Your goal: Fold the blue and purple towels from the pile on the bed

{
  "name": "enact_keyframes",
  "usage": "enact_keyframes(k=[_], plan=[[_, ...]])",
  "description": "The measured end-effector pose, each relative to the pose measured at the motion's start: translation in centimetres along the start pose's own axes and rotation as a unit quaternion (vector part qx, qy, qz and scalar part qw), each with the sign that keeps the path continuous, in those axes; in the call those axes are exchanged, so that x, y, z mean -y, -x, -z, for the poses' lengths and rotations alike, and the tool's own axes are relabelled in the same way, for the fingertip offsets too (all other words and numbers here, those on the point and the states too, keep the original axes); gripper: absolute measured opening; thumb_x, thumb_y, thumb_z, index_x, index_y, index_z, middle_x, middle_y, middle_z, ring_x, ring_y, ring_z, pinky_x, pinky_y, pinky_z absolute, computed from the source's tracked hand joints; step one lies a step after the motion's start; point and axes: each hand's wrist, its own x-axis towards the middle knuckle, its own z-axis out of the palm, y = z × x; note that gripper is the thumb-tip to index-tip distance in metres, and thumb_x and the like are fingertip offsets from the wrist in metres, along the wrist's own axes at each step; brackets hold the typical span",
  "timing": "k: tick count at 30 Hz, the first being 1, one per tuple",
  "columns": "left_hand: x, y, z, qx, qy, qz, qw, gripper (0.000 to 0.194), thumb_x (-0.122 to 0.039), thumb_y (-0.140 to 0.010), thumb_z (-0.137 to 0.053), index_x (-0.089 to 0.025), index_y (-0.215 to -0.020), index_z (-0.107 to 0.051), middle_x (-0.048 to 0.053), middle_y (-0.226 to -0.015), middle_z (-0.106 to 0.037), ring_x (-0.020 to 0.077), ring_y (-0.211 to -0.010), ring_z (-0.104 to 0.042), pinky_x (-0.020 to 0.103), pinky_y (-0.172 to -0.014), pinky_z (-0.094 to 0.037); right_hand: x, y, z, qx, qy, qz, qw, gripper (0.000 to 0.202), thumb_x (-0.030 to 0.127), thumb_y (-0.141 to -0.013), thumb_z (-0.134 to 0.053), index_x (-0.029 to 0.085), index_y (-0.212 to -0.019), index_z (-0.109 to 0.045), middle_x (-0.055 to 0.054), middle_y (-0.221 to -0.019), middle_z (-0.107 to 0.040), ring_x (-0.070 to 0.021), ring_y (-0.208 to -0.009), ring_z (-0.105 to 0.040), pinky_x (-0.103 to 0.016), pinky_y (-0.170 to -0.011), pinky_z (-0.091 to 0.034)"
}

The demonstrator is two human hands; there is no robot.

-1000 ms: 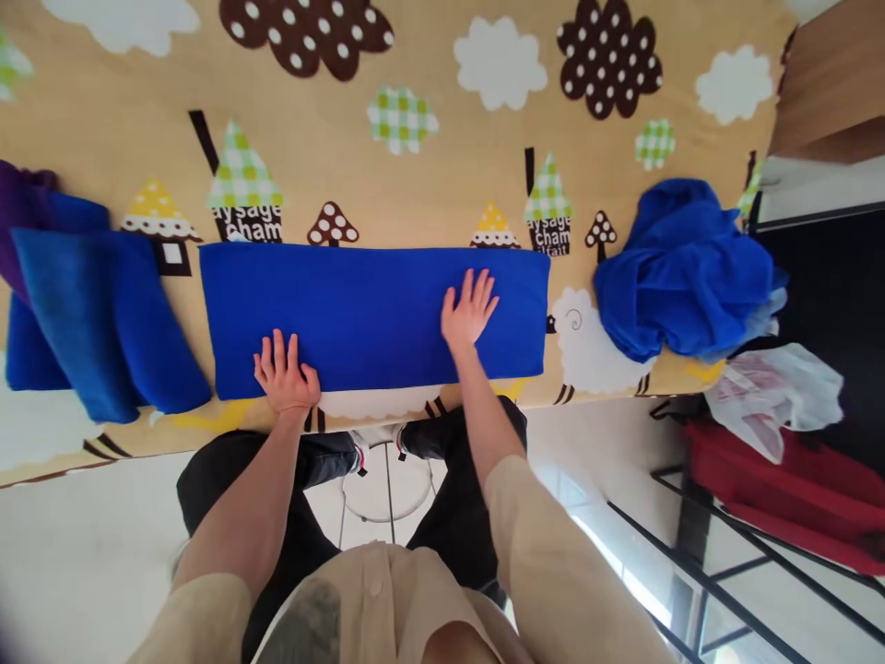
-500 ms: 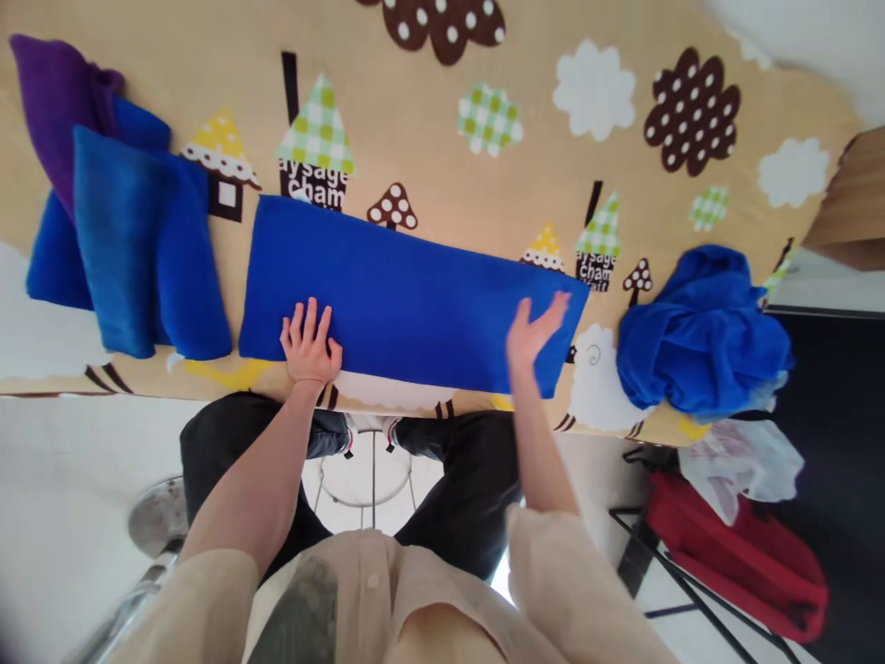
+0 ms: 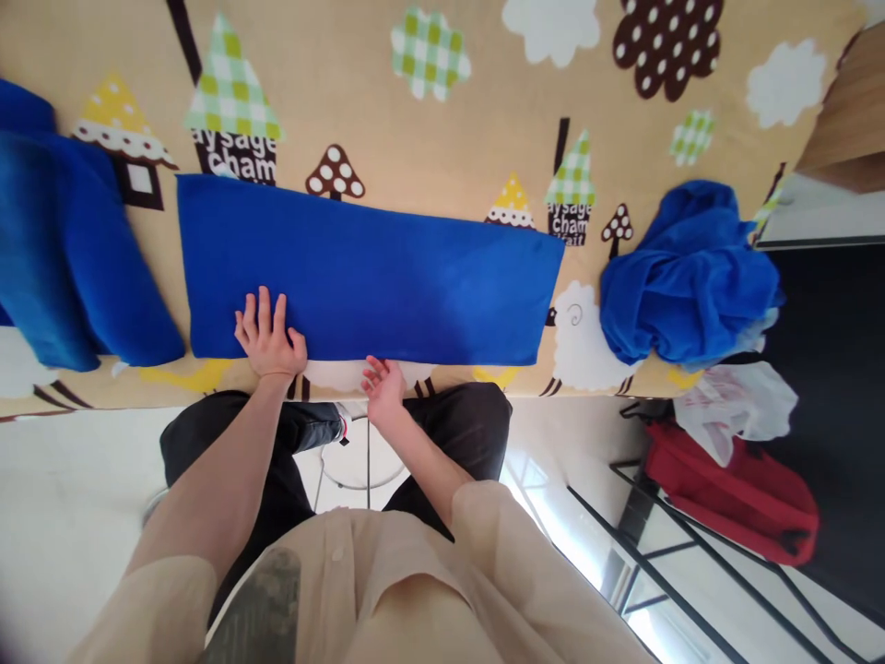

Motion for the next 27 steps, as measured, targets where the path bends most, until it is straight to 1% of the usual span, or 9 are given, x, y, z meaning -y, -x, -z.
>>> enact_keyframes(k=[2, 5, 11, 17, 19, 21, 22, 24, 27], plan=[[-0.1, -0.1, 0.0, -0.004, -0.008, 0.001, 1.0, 0.079, -0.03, -0.083, -0.056, -0.019, -0.161, -0.048, 0.011, -0.175, -0.029, 0.0362, -0.166, -0.015, 0.065, -0.133, -0.003, 0.9, 0.5, -0.3, -0.042, -0.068, -0.051, 0.995, 0.009, 0.022, -0.093, -0.053, 0.022, -0.086, -0.058, 0.002, -0.074, -0.073, -0.01, -0.052, -0.056, -0.02, -0.048, -0.044], [-0.5, -0.2, 0.2, 0.001, -0.006, 0.013, 1.0, 0.079, -0.03, -0.083, -0.055, -0.019, -0.161, -0.047, 0.011, -0.175, -0.028, 0.0367, -0.166, -0.013, 0.065, -0.133, -0.001, 1.4, 1.4, -0.7, -0.046, -0.148, -0.067, 0.986, 0.007, 0.022, -0.095, -0.059, 0.022, -0.088, -0.058, 0.004, -0.073, -0.07, -0.0077, -0.052, -0.055, -0.018, -0.05, -0.045], [-1.2, -0.3, 0.3, 0.006, -0.01, 0.033, 0.999, 0.08, -0.029, -0.084, -0.054, -0.017, -0.162, -0.043, 0.013, -0.176, -0.026, 0.0363, -0.166, -0.009, 0.064, -0.133, 0.002, 1.3, 1.2, -0.7, -0.033, -0.137, -0.078, 0.987, 0.009, 0.025, -0.099, -0.06, 0.023, -0.09, -0.057, 0.005, -0.07, -0.067, -0.008, -0.053, -0.057, -0.017, -0.051, -0.048], [-3.0, 0.0, 0.5, -0.076, -0.056, 0.026, 0.995, 0.06, -0.023, -0.09, -0.05, -0.021, -0.15, -0.054, 0.013, -0.168, -0.042, 0.0329, -0.161, -0.028, 0.062, -0.132, -0.016, 1.7, 1.4, -0.7, -0.043, -0.168, -0.1, 0.98, 0.012, 0.025, -0.106, -0.055, 0.021, -0.095, -0.057, 0.003, -0.077, -0.074, -0.0063, -0.053, -0.059, -0.015, -0.053, -0.048], [-4.8, -0.9, 0.6, -0.084, -0.054, 0.01, 0.995, 0.047, -0.02, -0.093, -0.047, -0.022, -0.138, -0.063, 0.012, -0.158, -0.055, 0.0315, -0.154, -0.04, 0.059, -0.128, -0.028, 1.9, 1.5, -0.7, -0.053, -0.164, -0.108, 0.979, 0.014, 0.023, -0.107, -0.054, 0.021, -0.093, -0.056, 0.003, -0.076, -0.074, -0.006, -0.054, -0.06, -0.015, -0.054, -0.048], [-7.8, -3.0, 0.4, -0.031, -0.045, -0.05, 0.997, 0.038, -0.02, -0.098, -0.043, -0.023, -0.124, -0.07, 0.01, -0.142, -0.067, 0.0292, -0.142, -0.052, 0.055, -0.124, -0.038, 2.0, 1.7, -0.7, -0.054, -0.156, -0.104, 0.981, 0.014, 0.023, -0.106, -0.054, 0.021, -0.093, -0.056, 0.003, -0.078, -0.075, -0.0063, -0.057, -0.064, -0.015, -0.056, -0.05], [-9.6, -4.7, 0.2, 0.032, -0.041, -0.105, 0.993, 0.036, -0.021, -0.099, -0.043, -0.024, -0.12, -0.072, 0.009, -0.138, -0.07, 0.0287, -0.138, -0.056, 0.054, -0.123, -0.041, 2.0, 1.7, -0.6, -0.053, -0.149, -0.101, 0.982, 0.013, 0.024, -0.106, -0.055, 0.021, -0.094, -0.056, 0.002, -0.08, -0.075, -0.0068, -0.059, -0.066, -0.016, -0.057, -0.051], [-13.8, -9.1, -0.6, 0.133, -0.054, -0.189, 0.972, 0.034, -0.022, -0.099, -0.048, -0.023, -0.123, -0.073, 0.007, -0.147, -0.065, 0.0308, -0.142, -0.052, 0.056, -0.124, -0.04, 2.0, 1.9, -0.4, -0.052, -0.127, -0.102, 0.985, 0.012, 0.026, -0.106, -0.055, 0.021, -0.096, -0.057, 0.001, -0.085, -0.077, -0.0085, -0.062, -0.07, -0.017, -0.057, -0.052], [-20.2, -16.6, -1.3, 0.217, -0.137, -0.218, 0.942, 0.038, -0.013, -0.1, -0.051, -0.017, -0.131, -0.073, 0.01, -0.144, -0.066, 0.0318, -0.142, -0.053, 0.053, -0.122, -0.044, 1.9, 1.9, 0.0, -0.053, -0.097, -0.111, 0.988, 0.012, 0.028, -0.107, -0.053, 0.021, -0.099, -0.057, -0.003, -0.094, -0.079, -0.0108, -0.066, -0.073, -0.02, -0.057, -0.054]])
